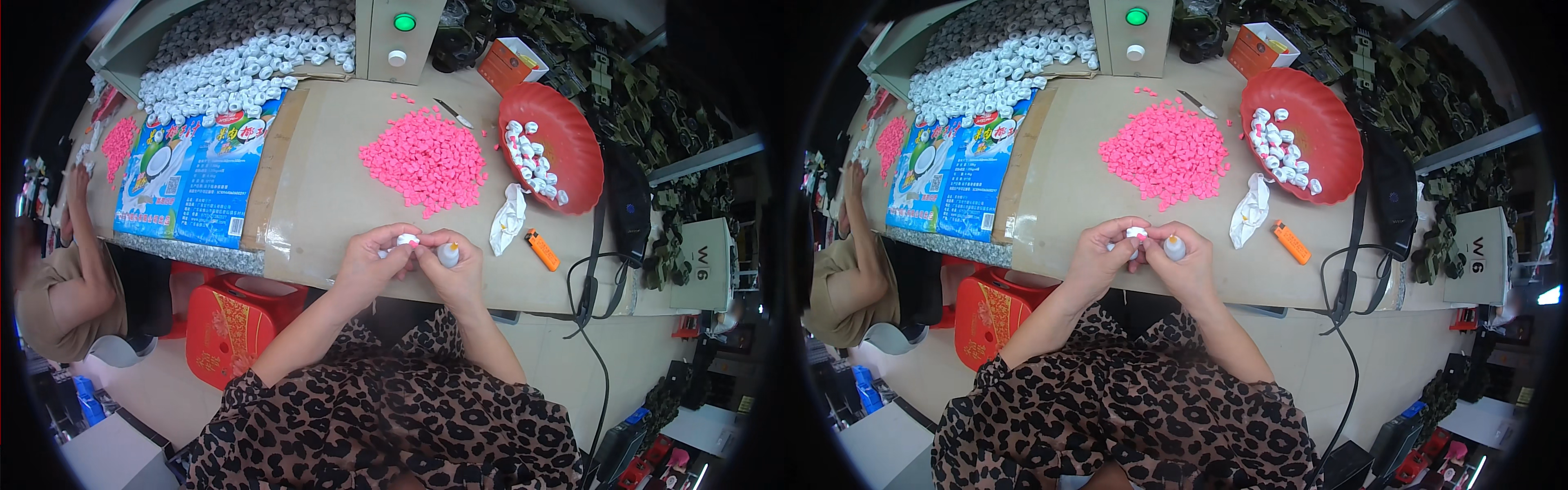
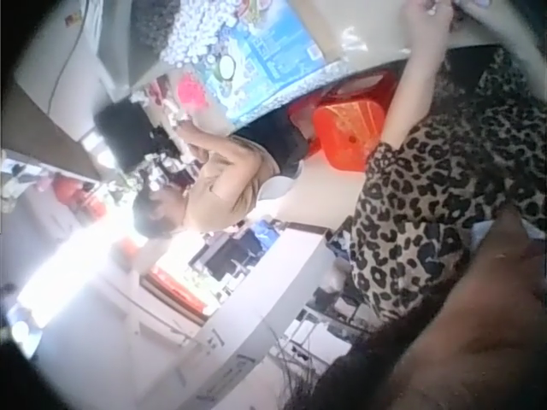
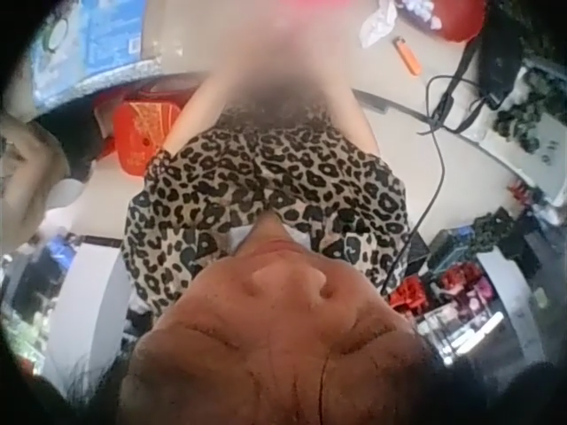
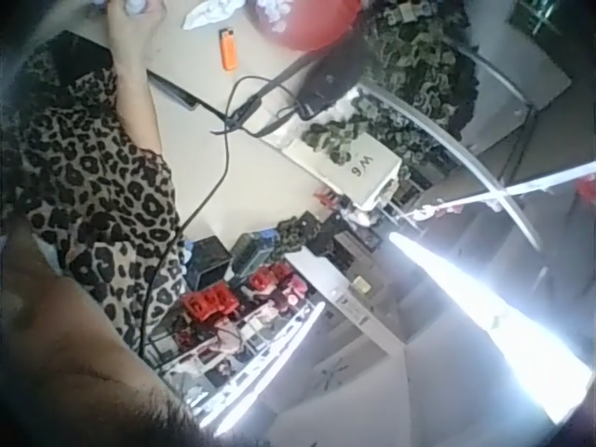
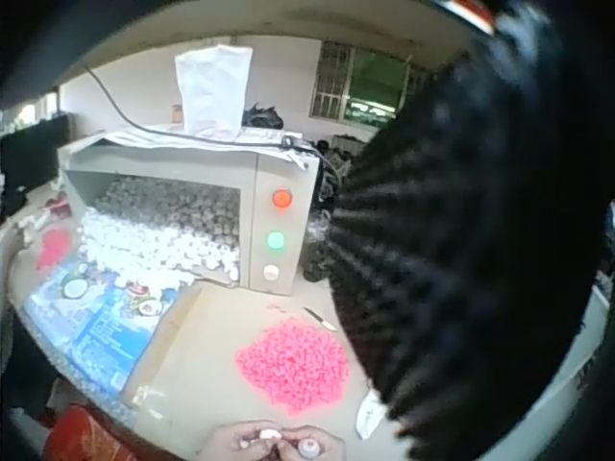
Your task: The person applies glue from a glue bottle to small white plastic components and assembles them by hand.
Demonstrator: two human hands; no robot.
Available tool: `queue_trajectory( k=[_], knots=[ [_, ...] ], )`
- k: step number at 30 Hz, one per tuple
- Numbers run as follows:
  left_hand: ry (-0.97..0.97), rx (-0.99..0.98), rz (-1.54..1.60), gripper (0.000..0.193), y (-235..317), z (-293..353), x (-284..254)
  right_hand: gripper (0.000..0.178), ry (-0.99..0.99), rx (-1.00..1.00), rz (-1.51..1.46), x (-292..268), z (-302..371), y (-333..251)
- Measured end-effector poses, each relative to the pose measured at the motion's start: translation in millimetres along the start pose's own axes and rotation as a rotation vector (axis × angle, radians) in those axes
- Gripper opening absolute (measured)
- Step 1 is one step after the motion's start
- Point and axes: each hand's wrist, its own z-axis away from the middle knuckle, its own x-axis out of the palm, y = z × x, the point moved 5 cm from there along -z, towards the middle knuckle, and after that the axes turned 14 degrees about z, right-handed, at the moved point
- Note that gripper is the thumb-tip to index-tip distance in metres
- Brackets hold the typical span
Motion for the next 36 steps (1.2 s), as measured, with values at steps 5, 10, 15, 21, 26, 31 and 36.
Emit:
queue_trajectory(
  k=[5,10,15,21,26,31,36],
  knots=[
    [-0.016,-0.028,-0.009,0.020,-1.0,-0.9,-1.5,0.006,0.031,-0.067,0.056,-1.7,0.1,6.2],
    [0.001,0.023,0.001,0.017,-4.7,-2.0,-0.8,0.008,-0.007,-0.038,-0.051,0.3,1.3,3.6],
    [0.038,-0.068,0.129,0.018,-0.2,-8.0,-1.2,0.014,0.104,-0.022,0.176,-16.8,5.5,5.9],
    [0.039,-0.156,0.168,0.020,37.5,-58.6,49.1,0.027,0.231,-0.164,-0.446,-42.8,0.1,12.1],
    [-0.073,-0.182,0.241,0.025,21.6,-142.0,114.5,0.025,0.313,-0.235,-0.525,-52.8,8.1,13.5],
    [-0.046,0.052,-0.440,0.019,-12.3,-189.2,145.6,0.019,0.337,-0.229,-0.489,-52.2,10.8,9.1],
    [-0.072,0.561,-1.217,0.022,-17.9,-183.7,162.5,0.020,0.296,-0.230,-0.495,-47.3,10.3,5.6]
  ],
)
